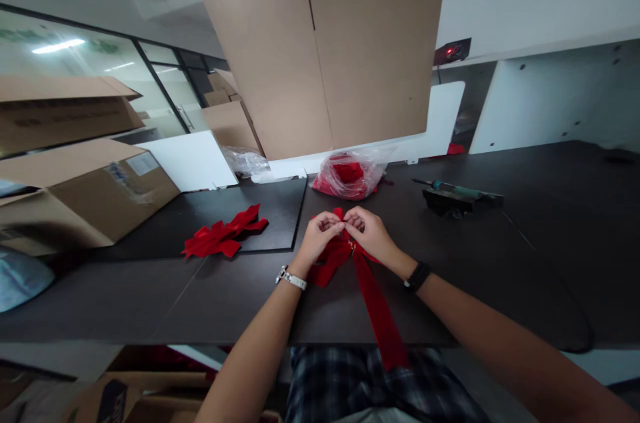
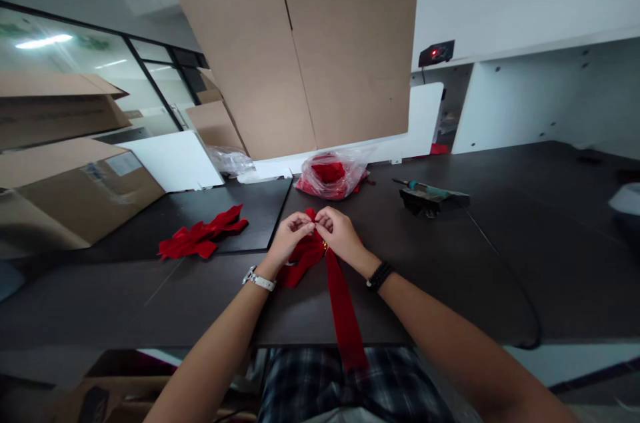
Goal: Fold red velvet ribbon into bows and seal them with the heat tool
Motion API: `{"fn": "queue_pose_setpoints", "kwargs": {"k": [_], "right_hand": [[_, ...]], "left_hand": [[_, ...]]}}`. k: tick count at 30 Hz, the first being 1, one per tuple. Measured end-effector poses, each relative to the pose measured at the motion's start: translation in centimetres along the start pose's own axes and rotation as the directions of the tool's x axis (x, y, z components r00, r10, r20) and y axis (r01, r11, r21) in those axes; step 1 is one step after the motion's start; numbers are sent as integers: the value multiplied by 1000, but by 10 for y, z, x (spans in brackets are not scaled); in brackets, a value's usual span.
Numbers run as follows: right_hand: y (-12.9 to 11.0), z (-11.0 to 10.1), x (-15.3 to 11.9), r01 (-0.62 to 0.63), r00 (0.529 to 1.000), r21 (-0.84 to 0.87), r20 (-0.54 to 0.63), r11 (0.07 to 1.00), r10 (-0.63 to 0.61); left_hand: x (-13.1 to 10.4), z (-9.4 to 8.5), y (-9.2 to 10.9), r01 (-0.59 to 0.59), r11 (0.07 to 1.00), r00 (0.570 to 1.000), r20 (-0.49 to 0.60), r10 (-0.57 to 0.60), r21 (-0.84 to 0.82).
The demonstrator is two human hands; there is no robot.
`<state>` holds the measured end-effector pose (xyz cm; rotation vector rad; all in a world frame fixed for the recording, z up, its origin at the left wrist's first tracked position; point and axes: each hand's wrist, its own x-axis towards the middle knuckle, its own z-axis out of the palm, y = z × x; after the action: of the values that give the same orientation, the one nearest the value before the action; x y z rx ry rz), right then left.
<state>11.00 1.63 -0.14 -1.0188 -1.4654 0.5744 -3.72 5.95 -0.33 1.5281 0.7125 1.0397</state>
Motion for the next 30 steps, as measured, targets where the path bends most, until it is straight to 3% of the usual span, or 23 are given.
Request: {"fn": "queue_pose_setpoints", "kwargs": {"k": [7,13,19,30], "right_hand": [[8,2,1,-119,993,110,3,987,119],[14,-1,4,-226,974,217,67,950,217],[16,-1,6,-245,968,280,25,928,248],[16,-1,7,-238,968,297,-10,925,252]], "left_hand": [[0,0,-2,18,1000,1000,-4,-18,21],[-1,1,-2,46,998,994,101,-50,36],[-2,6,-3,52,998,985,166,-56,27],[1,2,-9,-34,987,989,148,10,160]]}}
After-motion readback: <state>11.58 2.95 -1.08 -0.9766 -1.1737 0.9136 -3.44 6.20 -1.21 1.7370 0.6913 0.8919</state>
